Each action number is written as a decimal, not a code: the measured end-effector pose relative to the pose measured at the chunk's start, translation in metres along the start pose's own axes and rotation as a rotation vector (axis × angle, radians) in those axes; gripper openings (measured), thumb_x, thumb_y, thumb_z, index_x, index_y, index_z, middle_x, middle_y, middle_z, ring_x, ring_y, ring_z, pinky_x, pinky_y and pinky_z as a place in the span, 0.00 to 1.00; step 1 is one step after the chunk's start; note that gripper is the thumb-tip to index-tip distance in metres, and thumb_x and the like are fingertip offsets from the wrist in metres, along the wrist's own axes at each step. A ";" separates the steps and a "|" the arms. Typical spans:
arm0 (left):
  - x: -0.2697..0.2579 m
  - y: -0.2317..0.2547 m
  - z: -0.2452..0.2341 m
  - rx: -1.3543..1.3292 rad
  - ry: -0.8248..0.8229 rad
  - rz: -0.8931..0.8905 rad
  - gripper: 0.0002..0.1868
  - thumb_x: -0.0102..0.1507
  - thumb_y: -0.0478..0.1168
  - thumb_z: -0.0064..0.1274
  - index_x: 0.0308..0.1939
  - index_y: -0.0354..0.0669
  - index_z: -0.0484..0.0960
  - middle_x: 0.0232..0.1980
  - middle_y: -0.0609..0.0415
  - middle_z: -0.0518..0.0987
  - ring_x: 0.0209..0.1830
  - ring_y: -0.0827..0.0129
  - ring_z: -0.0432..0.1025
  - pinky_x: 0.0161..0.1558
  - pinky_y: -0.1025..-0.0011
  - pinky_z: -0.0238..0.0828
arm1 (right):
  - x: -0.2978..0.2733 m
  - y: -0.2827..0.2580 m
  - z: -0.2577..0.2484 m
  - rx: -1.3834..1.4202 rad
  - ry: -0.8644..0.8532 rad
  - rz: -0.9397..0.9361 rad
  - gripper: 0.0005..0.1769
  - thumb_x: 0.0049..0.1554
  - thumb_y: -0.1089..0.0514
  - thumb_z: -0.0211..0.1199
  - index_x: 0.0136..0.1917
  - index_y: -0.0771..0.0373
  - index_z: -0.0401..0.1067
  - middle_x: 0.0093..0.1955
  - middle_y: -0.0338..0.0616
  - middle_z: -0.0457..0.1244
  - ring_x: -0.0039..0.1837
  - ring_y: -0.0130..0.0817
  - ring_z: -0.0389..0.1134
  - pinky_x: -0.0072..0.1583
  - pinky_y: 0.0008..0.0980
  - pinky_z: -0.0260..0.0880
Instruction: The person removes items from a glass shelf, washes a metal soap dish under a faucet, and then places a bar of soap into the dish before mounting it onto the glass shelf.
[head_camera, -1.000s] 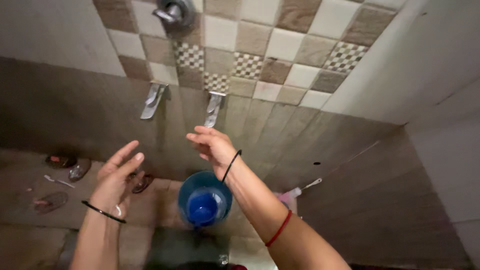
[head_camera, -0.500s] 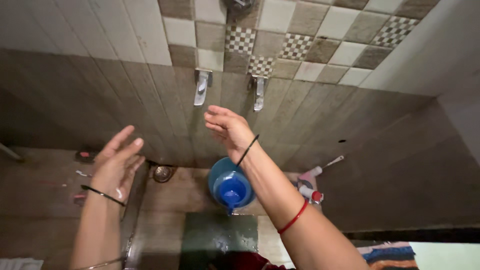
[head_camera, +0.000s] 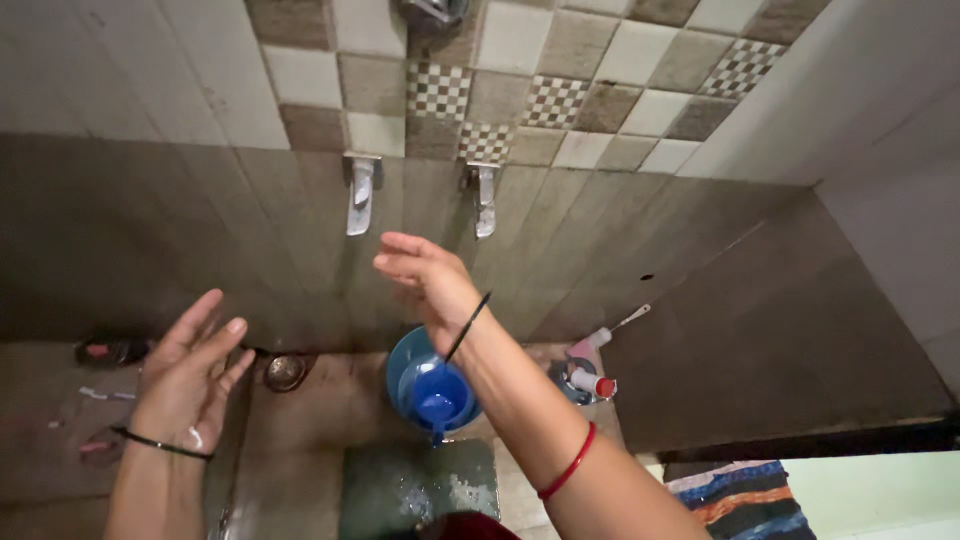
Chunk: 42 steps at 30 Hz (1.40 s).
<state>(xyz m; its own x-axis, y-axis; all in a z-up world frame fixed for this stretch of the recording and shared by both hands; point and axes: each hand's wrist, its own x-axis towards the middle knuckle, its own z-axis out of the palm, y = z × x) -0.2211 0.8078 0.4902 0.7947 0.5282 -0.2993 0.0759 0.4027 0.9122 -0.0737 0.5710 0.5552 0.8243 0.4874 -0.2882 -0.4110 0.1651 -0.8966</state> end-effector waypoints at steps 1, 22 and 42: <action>0.002 -0.001 0.003 -0.007 -0.005 -0.002 0.38 0.61 0.36 0.55 0.77 0.48 0.66 0.82 0.52 0.60 0.74 0.66 0.64 0.64 0.60 0.63 | 0.000 0.000 -0.001 -0.001 -0.003 -0.004 0.34 0.50 0.56 0.68 0.70 0.62 0.69 0.63 0.43 0.67 0.68 0.36 0.63 0.71 0.45 0.55; 0.041 -0.006 0.039 0.253 -0.015 0.237 0.33 0.58 0.40 0.65 0.69 0.45 0.76 0.68 0.43 0.76 0.71 0.59 0.70 0.67 0.68 0.65 | 0.018 0.000 -0.045 -0.090 0.048 -0.012 0.35 0.53 0.57 0.66 0.74 0.60 0.66 0.73 0.46 0.64 0.64 0.32 0.62 0.61 0.32 0.59; 0.050 -0.047 0.130 0.427 -0.173 0.268 0.36 0.58 0.40 0.65 0.70 0.44 0.74 0.74 0.44 0.72 0.72 0.58 0.67 0.67 0.63 0.66 | 0.023 0.007 -0.124 -0.136 0.303 -0.019 0.36 0.52 0.59 0.64 0.74 0.61 0.64 0.71 0.43 0.64 0.61 0.26 0.65 0.59 0.29 0.63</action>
<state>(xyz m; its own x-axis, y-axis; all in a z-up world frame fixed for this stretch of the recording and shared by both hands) -0.1067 0.7185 0.4687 0.9050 0.4249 -0.0223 0.0662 -0.0887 0.9939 -0.0099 0.4772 0.5006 0.9181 0.2044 -0.3397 -0.3555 0.0454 -0.9336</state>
